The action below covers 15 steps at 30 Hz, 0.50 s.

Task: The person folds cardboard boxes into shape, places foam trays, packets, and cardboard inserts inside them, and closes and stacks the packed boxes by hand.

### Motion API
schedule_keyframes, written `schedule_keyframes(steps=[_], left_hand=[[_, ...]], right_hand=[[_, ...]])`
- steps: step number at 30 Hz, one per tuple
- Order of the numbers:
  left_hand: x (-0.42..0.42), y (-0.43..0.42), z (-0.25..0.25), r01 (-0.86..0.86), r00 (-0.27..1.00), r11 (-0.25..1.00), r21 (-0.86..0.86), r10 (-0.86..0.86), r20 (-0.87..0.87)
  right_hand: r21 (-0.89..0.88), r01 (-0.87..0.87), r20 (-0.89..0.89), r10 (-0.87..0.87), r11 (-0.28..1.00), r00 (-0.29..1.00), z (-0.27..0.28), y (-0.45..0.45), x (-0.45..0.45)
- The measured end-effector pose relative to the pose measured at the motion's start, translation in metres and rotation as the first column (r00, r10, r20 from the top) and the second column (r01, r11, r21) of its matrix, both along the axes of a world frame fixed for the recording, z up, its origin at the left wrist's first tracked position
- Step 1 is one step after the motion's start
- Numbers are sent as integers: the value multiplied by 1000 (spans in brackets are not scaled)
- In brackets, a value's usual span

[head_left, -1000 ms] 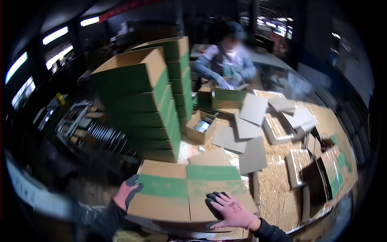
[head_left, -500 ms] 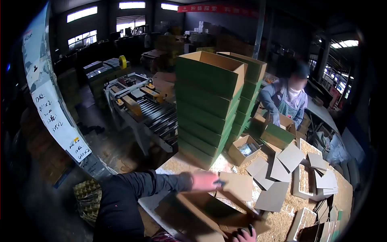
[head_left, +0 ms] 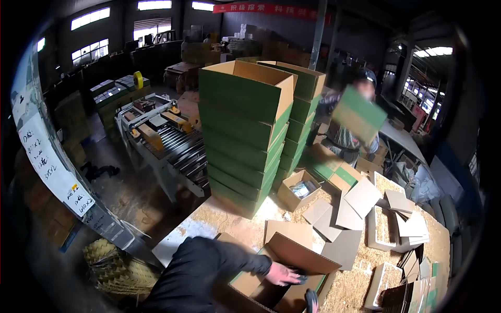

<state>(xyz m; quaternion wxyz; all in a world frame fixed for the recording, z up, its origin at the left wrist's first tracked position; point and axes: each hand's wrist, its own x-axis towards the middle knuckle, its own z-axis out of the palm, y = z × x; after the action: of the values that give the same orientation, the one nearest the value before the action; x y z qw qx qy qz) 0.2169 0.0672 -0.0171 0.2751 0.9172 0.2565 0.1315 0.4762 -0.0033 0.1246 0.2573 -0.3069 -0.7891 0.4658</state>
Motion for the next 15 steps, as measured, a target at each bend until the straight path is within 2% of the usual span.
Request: schedule_keyframes(steps=[1, 2, 3, 4, 5, 6, 8, 9, 11, 12, 13, 14, 15], left_hand=[[3, 7, 0, -15, 997, 997, -77, 21, 77], [7, 22, 55, -2, 999, 924, -383, 19, 40], [5, 47, 75, 32, 995, 935, -353, 3, 98], [-10, 42, 152, -86, 996, 946, -312, 90, 1], [-31, 57, 148, -279, 886, 909, -311, 368, 282], [-53, 73, 144, -426, 640, 846, -320, 532, 554], [-76, 18, 119, -555, 427, 539, -633, 838, 339], [-88, -9, 109, -577, 315, 358, -734, 927, 204], [-95, -64, 49, -447, 330, 270, -853, 936, 123], [-93, -91, 27, -371, 370, 219, -902, 926, 72], [-93, -104, 29, -368, 391, 237, -899, 917, 81], [-89, -111, 59, -453, 402, 389, -802, 892, 206], [-85, -122, 90, -501, 443, 540, -677, 832, 335]], right_hand=[[55, 143, 55, -146, 988, 988, 6, -7, -14], [33, 342, 125, -343, 939, 931, -5, 4, -24], [24, 526, 193, -520, 850, 832, -18, 17, -37], [-124, 506, 9, -509, 854, 861, -23, 18, -47], [-145, 477, -95, -492, 867, 865, -56, 26, -39], [-98, 525, -44, -530, 846, 847, -56, 25, -41], [-47, 605, 69, -602, 795, 796, -37, 11, -45], [-110, 564, -70, -572, 818, 817, -52, 17, -35], [-273, 466, -357, -538, 842, 764, -118, 30, -30], [-451, 385, -165, -500, 805, 850, -140, 38, -13], [-409, 351, -147, -440, 842, 886, -104, 33, -23], [-427, 361, -225, -484, 829, 846, -84, 35, -28], [-271, 381, -229, -443, 884, 867, -47, 42, -29]])
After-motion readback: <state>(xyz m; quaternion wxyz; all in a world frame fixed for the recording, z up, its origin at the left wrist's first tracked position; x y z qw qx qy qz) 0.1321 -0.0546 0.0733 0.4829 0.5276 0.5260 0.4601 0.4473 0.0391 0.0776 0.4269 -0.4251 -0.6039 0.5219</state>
